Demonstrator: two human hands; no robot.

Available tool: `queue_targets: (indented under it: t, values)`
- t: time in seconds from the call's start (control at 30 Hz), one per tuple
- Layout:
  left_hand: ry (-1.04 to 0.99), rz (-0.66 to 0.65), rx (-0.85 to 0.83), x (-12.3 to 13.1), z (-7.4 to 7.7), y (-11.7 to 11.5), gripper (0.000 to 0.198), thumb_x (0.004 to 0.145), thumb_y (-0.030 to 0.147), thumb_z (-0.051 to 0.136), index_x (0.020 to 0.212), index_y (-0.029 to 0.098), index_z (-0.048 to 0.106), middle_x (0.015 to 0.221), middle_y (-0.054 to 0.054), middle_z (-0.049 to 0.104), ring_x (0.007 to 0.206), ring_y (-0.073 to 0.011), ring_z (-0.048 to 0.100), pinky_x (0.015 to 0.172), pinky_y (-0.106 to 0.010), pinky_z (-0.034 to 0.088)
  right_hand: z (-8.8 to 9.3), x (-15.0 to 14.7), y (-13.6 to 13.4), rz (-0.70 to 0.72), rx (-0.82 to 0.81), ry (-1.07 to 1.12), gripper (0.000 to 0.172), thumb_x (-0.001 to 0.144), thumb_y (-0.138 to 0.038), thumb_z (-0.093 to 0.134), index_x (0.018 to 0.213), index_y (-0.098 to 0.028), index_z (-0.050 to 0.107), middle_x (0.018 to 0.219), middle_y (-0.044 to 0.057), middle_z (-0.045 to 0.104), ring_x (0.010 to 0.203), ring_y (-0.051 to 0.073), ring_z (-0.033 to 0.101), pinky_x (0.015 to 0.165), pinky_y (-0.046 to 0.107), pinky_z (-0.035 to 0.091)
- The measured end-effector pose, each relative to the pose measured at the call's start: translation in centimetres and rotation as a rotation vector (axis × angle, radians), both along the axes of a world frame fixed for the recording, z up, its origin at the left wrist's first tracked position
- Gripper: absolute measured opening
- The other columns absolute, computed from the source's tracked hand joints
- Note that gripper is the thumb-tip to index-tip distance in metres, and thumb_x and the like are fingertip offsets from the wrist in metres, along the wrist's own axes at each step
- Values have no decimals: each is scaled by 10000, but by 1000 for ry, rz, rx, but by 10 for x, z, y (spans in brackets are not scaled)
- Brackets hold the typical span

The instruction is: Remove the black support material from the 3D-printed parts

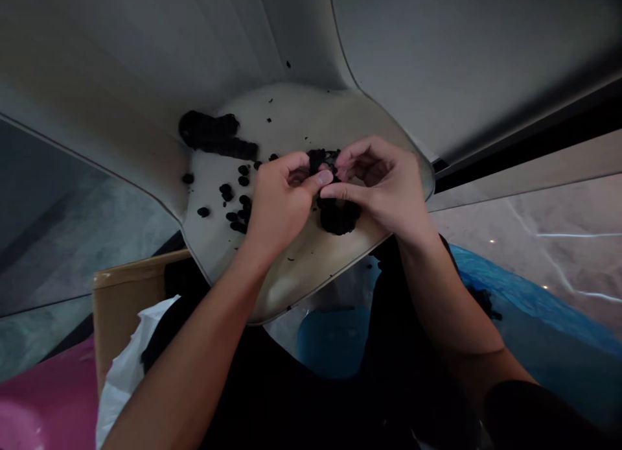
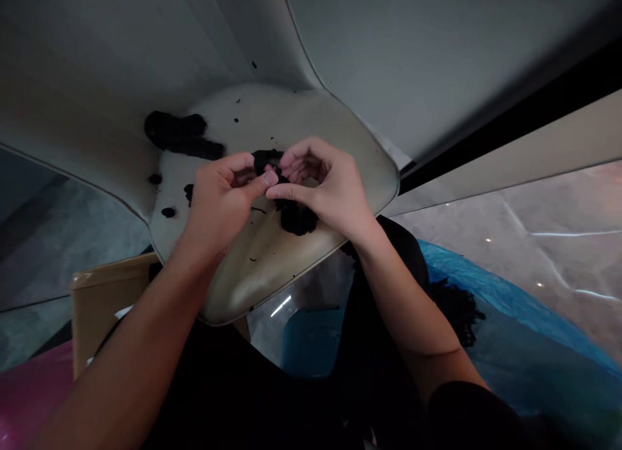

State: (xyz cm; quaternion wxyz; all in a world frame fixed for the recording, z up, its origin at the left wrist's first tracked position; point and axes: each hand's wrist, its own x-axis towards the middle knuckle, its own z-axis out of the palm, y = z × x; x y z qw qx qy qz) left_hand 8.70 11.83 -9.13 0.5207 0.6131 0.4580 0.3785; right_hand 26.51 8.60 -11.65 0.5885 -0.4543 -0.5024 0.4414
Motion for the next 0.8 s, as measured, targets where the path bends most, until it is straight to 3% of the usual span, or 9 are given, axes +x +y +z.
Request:
queue_targets:
  t: [0.17, 0.33, 0.47, 0.6, 0.8]
  values:
    - [-95, -168, -133, -1, 2, -3, 337, 1009, 502, 797, 827, 221, 767, 828, -25, 717, 799, -179, 619, 760, -321, 521, 4, 12, -3, 56, 16, -88, 237, 809, -364, 1016, 916, -229, 852, 876, 0, 797, 815, 163, 717, 798, 317, 603]
    - [-226, -298, -206, -6, 11, -4, 294, 1003, 542, 812, 951, 253, 824, 975, -36, 767, 970, -213, 696, 911, -342, 583, 4, 20, -1, 130, 1, 45, 294, 840, -458, 993, 933, -233, 828, 919, 20, 796, 873, 197, 766, 846, 343, 640]
    - [-242, -265, -98, -9, 12, -3, 161, 957, 444, 891, 955, 292, 837, 1032, -24, 761, 1063, -226, 711, 1007, -355, 576, 4, 24, -1, 228, -25, 97, 231, 881, -405, 963, 974, -245, 826, 998, 25, 830, 941, 203, 791, 883, 339, 650]
    - [-309, -189, -160, -4, 6, -6, 201, 916, 436, 920, 954, 273, 808, 1029, -34, 739, 1120, -247, 723, 1032, -361, 580, 9, 25, -3, 257, -78, 8, 309, 828, -375, 993, 1034, -257, 795, 1027, 6, 819, 966, 207, 776, 895, 351, 661]
    - [-309, -78, -185, 8, 0, -9, 34, 992, 227, 774, 975, 255, 776, 990, -20, 771, 1035, -190, 715, 1024, -331, 590, 10, 16, -4, 105, -43, -55, 305, 800, -387, 1015, 891, -255, 756, 913, -1, 760, 834, 183, 685, 800, 355, 615]
